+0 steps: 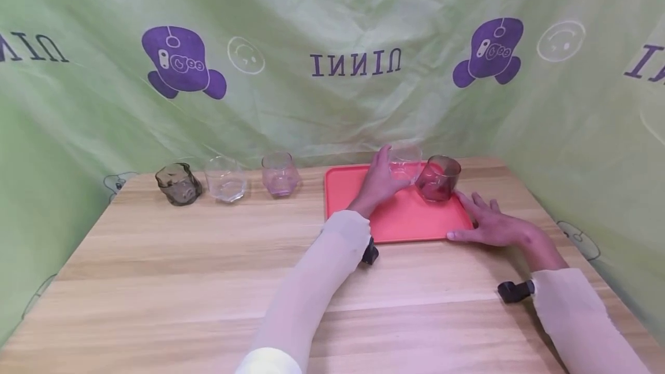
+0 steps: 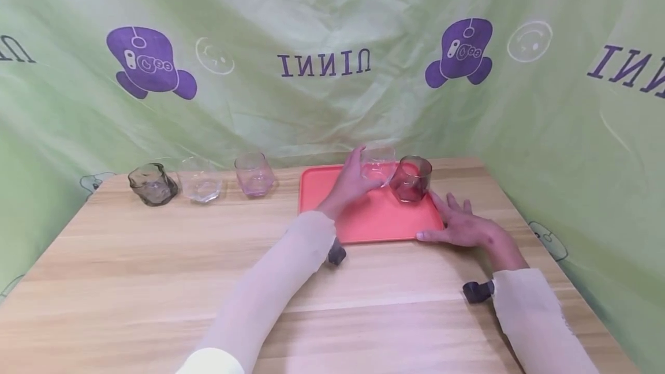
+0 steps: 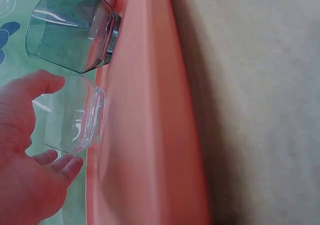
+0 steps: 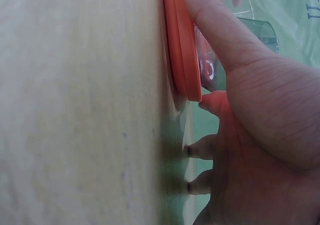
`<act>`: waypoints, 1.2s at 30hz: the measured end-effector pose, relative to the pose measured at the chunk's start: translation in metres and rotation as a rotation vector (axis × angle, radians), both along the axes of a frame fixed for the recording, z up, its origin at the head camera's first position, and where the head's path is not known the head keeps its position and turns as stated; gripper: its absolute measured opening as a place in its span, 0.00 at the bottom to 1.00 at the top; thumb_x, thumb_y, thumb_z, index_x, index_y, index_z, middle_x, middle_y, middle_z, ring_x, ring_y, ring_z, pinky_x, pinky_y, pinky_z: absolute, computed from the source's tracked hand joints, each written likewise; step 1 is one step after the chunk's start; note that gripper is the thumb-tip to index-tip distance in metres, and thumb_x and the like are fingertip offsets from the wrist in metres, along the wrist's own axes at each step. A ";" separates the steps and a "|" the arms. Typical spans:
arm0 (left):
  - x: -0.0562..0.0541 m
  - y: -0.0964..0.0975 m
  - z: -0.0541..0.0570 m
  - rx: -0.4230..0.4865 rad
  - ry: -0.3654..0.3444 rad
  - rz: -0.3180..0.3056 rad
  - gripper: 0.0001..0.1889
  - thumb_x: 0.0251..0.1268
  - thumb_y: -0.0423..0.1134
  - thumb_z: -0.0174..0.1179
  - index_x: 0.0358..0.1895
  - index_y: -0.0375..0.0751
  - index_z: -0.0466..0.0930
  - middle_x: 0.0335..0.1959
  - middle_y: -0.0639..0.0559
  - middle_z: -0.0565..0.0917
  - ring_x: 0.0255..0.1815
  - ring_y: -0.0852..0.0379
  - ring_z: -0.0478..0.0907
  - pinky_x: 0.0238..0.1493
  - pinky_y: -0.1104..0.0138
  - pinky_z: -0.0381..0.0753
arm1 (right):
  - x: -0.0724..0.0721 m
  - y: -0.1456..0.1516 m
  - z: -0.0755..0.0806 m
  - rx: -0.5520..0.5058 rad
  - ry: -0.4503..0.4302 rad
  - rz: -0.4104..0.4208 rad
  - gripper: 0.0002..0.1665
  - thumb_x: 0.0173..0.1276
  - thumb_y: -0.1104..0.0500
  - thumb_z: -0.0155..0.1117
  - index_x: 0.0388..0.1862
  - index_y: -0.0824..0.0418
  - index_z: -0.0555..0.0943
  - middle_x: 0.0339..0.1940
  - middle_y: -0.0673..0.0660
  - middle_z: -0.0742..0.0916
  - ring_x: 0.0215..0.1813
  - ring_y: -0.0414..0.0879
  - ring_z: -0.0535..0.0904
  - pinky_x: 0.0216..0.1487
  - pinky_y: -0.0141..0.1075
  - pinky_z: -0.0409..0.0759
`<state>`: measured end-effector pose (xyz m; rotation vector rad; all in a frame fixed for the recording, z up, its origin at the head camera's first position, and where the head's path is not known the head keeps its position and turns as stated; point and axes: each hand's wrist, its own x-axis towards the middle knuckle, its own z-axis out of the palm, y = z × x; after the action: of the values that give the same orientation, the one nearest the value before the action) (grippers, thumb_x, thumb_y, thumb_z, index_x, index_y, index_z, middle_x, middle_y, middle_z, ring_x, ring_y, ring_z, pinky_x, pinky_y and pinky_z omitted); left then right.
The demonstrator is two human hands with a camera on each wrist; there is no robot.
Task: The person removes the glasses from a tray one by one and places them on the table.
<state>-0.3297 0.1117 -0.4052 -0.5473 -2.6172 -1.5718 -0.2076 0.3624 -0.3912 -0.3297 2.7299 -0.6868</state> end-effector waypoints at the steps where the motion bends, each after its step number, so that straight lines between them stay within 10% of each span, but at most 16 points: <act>1: -0.001 0.001 0.001 0.000 -0.002 -0.003 0.53 0.56 0.41 0.77 0.82 0.46 0.52 0.76 0.45 0.64 0.70 0.46 0.70 0.66 0.57 0.75 | 0.000 0.000 -0.001 -0.002 0.003 0.001 0.66 0.69 0.35 0.67 0.85 0.62 0.38 0.77 0.85 0.43 0.71 0.89 0.29 0.60 0.84 0.34; 36: -0.013 0.010 -0.010 0.142 -0.071 -0.056 0.51 0.58 0.37 0.77 0.82 0.43 0.53 0.75 0.43 0.67 0.70 0.45 0.70 0.67 0.59 0.74 | 0.000 0.001 0.000 0.017 0.000 -0.018 0.66 0.68 0.34 0.66 0.86 0.59 0.37 0.78 0.84 0.43 0.71 0.89 0.29 0.59 0.85 0.36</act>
<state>-0.3431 0.1219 -0.4153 -0.5698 -2.5331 -1.8092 -0.2074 0.3629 -0.3915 -0.3012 2.7401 -0.6686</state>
